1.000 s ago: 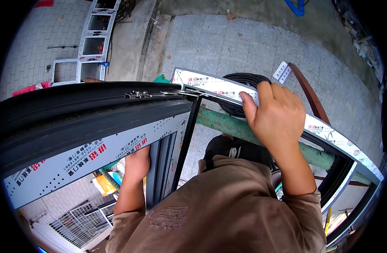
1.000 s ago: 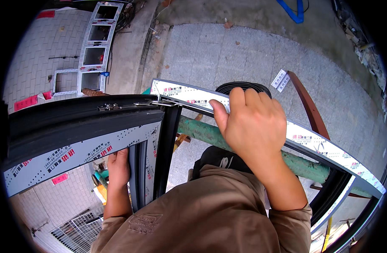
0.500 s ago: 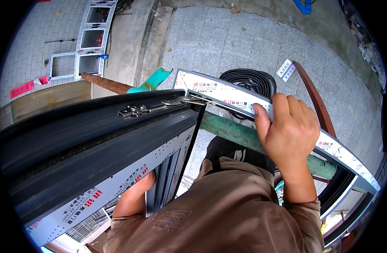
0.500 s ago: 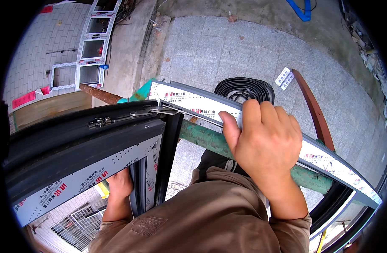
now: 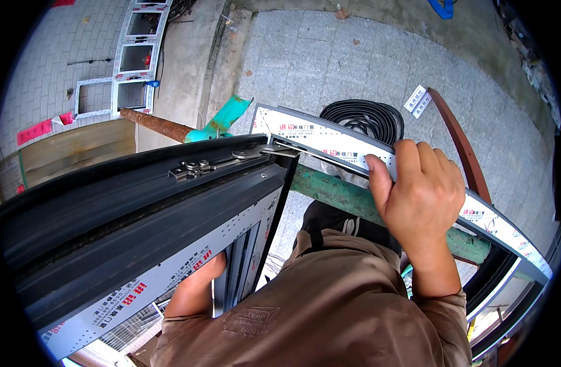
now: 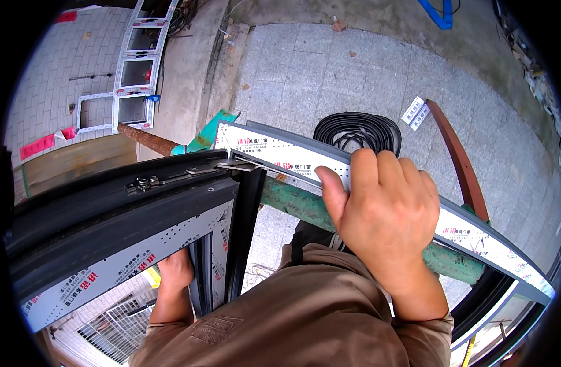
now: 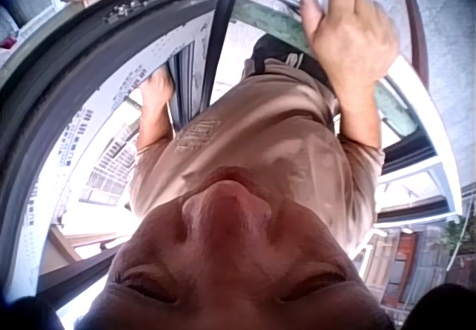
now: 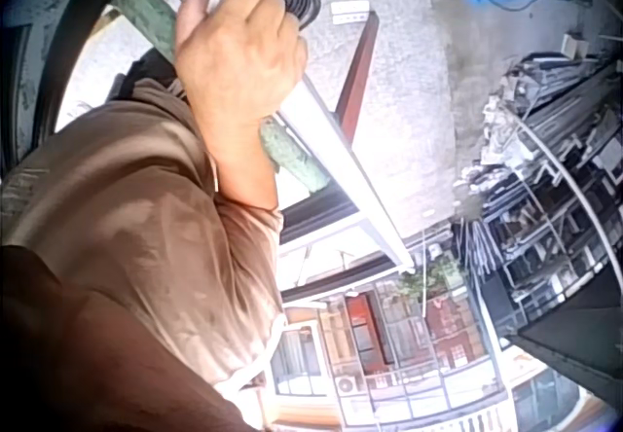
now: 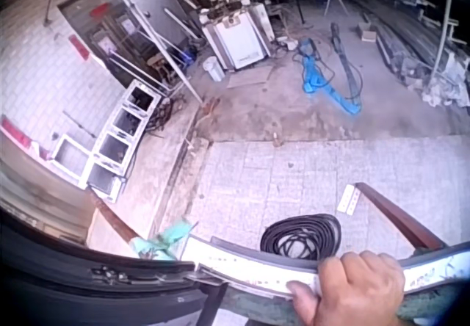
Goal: The person assembles a metal window frame by aligning the corner sections and using a screwdriver to tighten screws into a bracket.
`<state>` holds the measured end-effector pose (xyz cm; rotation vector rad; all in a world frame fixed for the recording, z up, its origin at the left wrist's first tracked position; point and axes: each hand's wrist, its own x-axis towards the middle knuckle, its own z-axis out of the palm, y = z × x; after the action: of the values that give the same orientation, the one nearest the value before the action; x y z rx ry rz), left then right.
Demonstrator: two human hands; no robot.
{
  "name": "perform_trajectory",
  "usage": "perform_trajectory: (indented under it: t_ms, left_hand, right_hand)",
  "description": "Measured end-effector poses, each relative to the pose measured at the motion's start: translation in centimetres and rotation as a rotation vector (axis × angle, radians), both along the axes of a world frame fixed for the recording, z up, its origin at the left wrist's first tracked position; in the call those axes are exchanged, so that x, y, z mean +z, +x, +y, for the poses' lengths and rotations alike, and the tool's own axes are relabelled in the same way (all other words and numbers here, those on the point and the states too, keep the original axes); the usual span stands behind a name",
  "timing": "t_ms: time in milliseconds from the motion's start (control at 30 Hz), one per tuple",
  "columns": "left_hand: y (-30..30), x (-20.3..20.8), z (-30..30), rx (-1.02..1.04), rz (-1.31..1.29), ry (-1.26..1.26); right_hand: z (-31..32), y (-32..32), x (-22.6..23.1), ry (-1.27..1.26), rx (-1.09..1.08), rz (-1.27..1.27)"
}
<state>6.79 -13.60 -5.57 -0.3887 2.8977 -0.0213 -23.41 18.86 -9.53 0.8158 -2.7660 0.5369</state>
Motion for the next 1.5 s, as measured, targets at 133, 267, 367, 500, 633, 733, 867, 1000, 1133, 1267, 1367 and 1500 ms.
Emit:
perform_trajectory:
  t_ms: [133,267,367,500,633,733,867,1000,1133,1267,1367,1500]
  left_hand:
    - [-1.1,0.3,0.4,-0.070,0.048,-0.006]
    - [-2.9,1.4,1.4,-0.104,0.014,-0.017]
    - [-3.8,1.7,1.8,-0.234,-0.019,-0.157]
    - [-4.2,1.0,2.2,-0.083,0.032,-0.047]
    - [-5.3,0.6,2.5,0.120,0.272,0.334]
    - [-7.5,1.2,3.5,0.268,0.357,0.584]
    - [-8.7,1.5,4.3,0.384,0.423,0.716]
    - [-8.9,1.6,2.7,0.438,0.508,0.758]
    - [-11.9,4.7,-1.2,0.521,1.108,1.056]
    - [-13.8,14.0,-7.1,0.163,1.156,1.297]
    - [-18.3,20.1,-1.2,-0.062,1.124,1.286]
    - [-22.4,21.2,6.4,0.010,1.337,1.040]
  right_hand:
    - [0.0,0.1,0.0,-0.011,-0.002,0.006]
    - [-0.1,0.1,-0.1,-0.023,0.001,0.015]
    - [0.0,0.1,-0.3,-0.041,0.001,0.023]
    - [0.1,0.1,-0.6,-0.071,-0.007,0.035]
    - [0.1,0.2,-0.8,-0.089,-0.011,0.056]
    - [0.1,0.3,-1.2,-0.093,-0.021,0.067]
    - [0.1,0.4,-1.3,-0.104,-0.026,0.081]
    - [0.4,0.5,-1.4,-0.114,-0.025,0.099]
    - [0.6,0.6,-1.7,-0.156,-0.018,0.092]
    - [0.9,0.6,-1.9,-0.205,-0.005,0.086]
    - [0.6,0.6,-2.2,-0.257,0.023,0.084]
    - [0.5,0.7,-2.7,-0.260,0.008,0.066]
